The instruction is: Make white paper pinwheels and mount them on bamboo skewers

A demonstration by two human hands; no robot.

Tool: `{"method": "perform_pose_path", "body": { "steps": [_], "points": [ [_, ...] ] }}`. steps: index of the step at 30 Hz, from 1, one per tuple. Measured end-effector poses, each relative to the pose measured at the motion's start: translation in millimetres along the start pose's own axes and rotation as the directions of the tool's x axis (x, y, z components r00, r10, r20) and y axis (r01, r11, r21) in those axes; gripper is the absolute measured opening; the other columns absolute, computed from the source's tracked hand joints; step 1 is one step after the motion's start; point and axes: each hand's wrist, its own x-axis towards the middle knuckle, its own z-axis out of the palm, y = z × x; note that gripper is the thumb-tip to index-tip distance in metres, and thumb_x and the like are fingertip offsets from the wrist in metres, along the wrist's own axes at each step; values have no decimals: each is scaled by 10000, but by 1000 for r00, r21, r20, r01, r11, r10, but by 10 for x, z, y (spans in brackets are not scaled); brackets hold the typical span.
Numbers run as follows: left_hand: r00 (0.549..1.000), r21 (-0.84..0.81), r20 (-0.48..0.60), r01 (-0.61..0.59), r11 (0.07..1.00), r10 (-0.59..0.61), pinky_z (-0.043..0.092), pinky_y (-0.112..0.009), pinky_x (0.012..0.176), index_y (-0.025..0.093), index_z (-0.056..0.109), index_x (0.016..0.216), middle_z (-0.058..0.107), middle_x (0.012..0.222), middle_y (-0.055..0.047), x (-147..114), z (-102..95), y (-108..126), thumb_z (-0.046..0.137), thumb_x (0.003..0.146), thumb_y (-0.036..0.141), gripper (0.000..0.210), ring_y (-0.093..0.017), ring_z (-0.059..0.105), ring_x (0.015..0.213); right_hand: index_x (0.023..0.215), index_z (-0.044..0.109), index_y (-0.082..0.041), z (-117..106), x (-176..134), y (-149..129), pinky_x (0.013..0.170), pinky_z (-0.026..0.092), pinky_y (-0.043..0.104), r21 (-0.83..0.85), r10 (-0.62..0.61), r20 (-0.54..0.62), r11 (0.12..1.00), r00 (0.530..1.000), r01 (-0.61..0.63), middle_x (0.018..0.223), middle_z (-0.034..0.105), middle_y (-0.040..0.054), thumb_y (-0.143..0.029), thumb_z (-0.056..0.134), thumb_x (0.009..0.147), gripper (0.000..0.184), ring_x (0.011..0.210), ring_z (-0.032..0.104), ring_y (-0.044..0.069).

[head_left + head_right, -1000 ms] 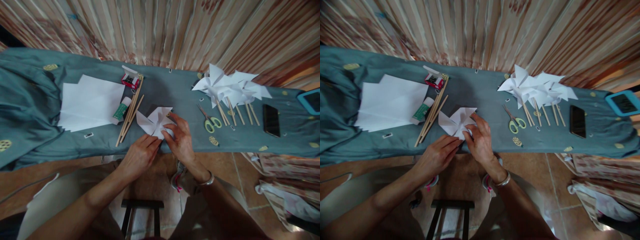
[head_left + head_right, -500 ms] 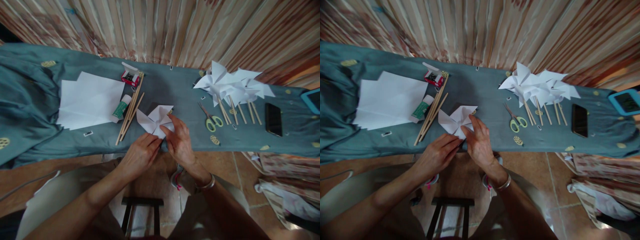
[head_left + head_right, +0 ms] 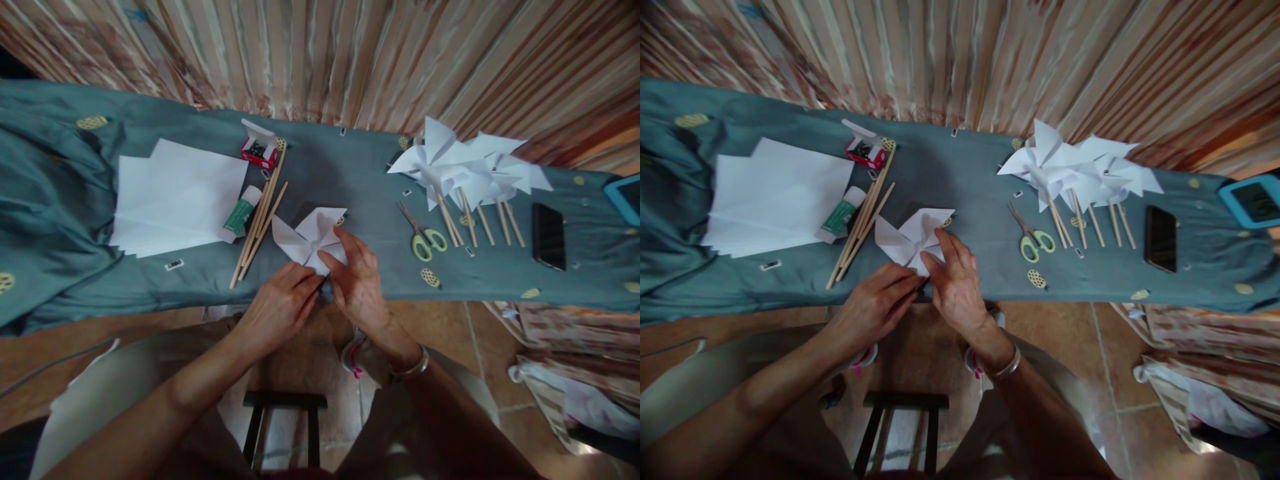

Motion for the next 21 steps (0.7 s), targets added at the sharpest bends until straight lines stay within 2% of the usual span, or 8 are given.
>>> {"method": "perform_pose_path", "body": {
  "steps": [6,11,21],
  "points": [
    [1000,7,23,13,1000,-13,555,-395,840,97,642,1090,654,1000,-105,5,-2,-4,511,909,131,225,-234,589,945,1154,577,-216,32,2,21,1011,408,481,-80,-45,-23,996,999,43,1470,380,125,-110,439,890,316,1323,379,304],
    [1000,4,18,10,1000,-10,547,-385,854,102,640,1091,651,998,-98,8,-4,3,511,910,132,224,-231,587,951,1166,575,-232,41,12,26,1032,382,473,-72,-25,5,997,1000,26,1491,367,97,-109,444,884,335,1339,356,290],
    [1000,-10,21,18,1000,-18,540,-380,841,96,645,1084,650,992,-100,17,-2,-4,511,913,146,223,-234,583,945,1144,586,-205,19,23,3,1016,386,465,-122,-26,34,992,999,30,1494,364,114,-109,447,888,307,1339,343,297]
  ]
}}
